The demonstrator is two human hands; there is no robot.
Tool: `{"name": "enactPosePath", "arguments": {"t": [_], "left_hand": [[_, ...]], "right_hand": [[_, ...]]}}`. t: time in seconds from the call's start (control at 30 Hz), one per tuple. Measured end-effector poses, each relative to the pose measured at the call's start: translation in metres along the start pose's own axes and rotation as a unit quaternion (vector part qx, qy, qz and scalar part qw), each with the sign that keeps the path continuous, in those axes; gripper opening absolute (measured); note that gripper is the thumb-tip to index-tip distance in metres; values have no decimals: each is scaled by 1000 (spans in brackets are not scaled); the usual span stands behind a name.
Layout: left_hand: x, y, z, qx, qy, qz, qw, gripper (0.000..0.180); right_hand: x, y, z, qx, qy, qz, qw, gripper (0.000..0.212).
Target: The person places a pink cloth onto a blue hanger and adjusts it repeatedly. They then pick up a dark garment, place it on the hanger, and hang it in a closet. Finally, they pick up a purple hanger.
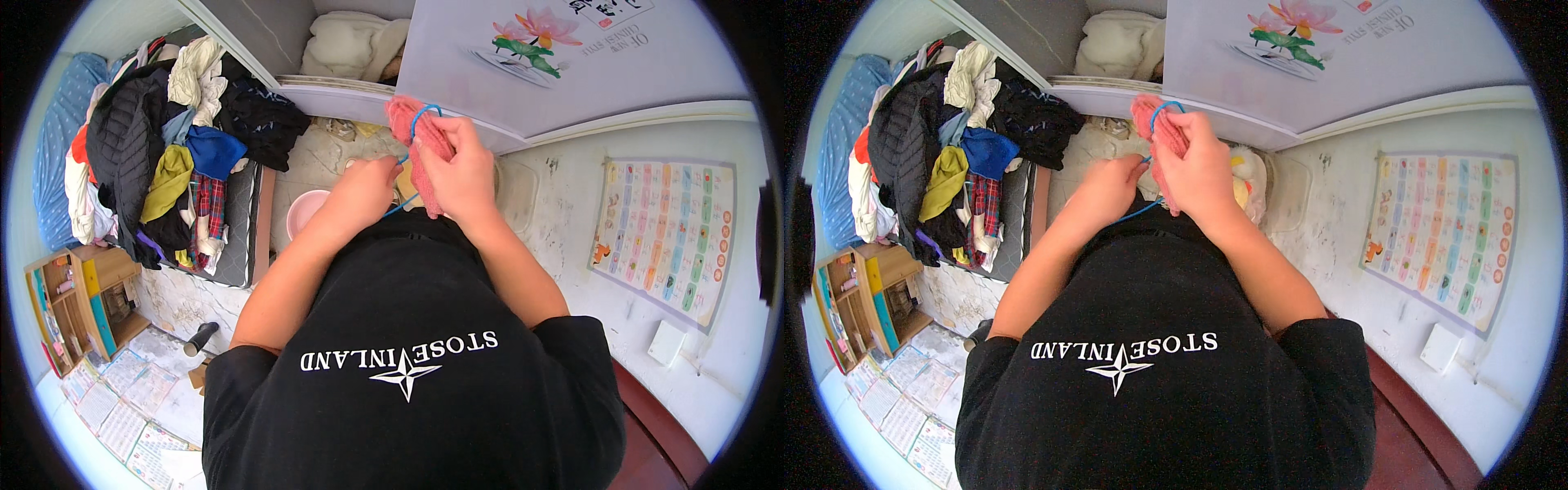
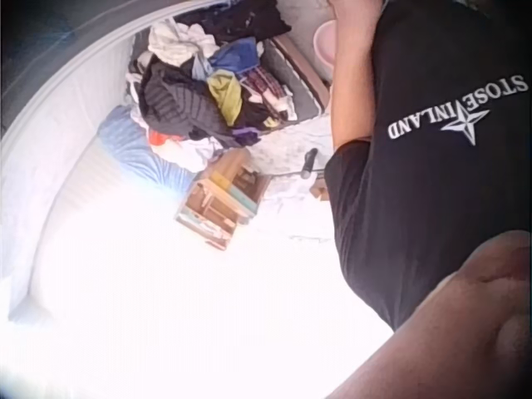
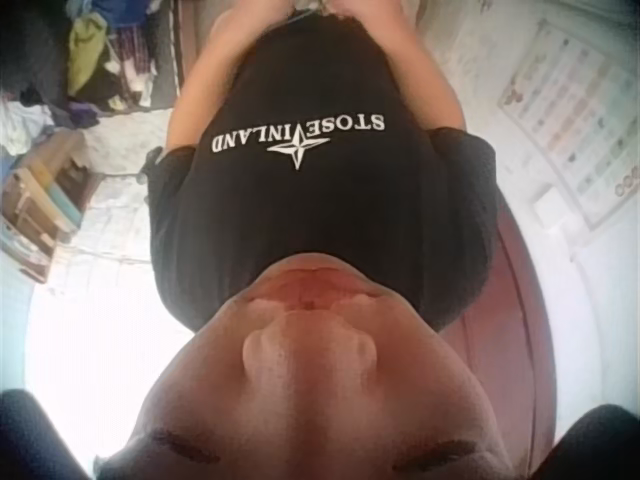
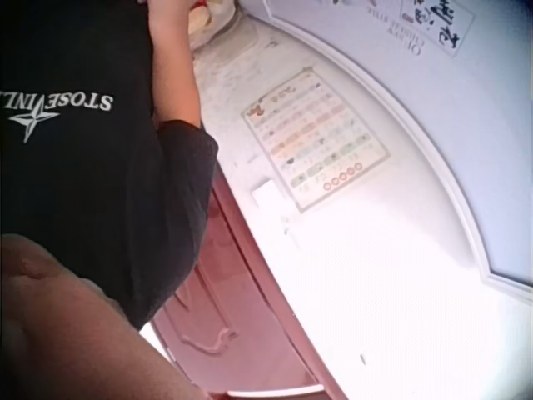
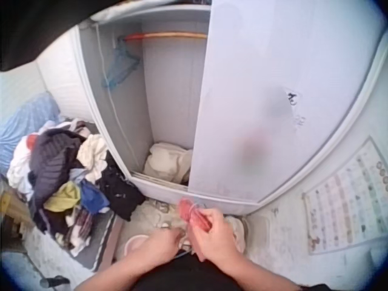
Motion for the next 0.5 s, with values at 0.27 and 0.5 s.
{"name": "enactPosePath", "arguments": {"t": [0.27,0.5], "left_hand": [[-2,-12,-1,-13,-41,0,999,20],[-7,-8,-19,-85,-140,-81,983,16]], "right_hand": [[23,-14,23,391,-8,-196,899,32],[25,-21,30,501,73,-229,831,36]]}}
Point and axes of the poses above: each hand's wrist, its own x-axis towards the middle knuckle, its own z-axis out of the back of the hand, y = z × x, the point moved 1 cm from there along x, towards the middle knuckle
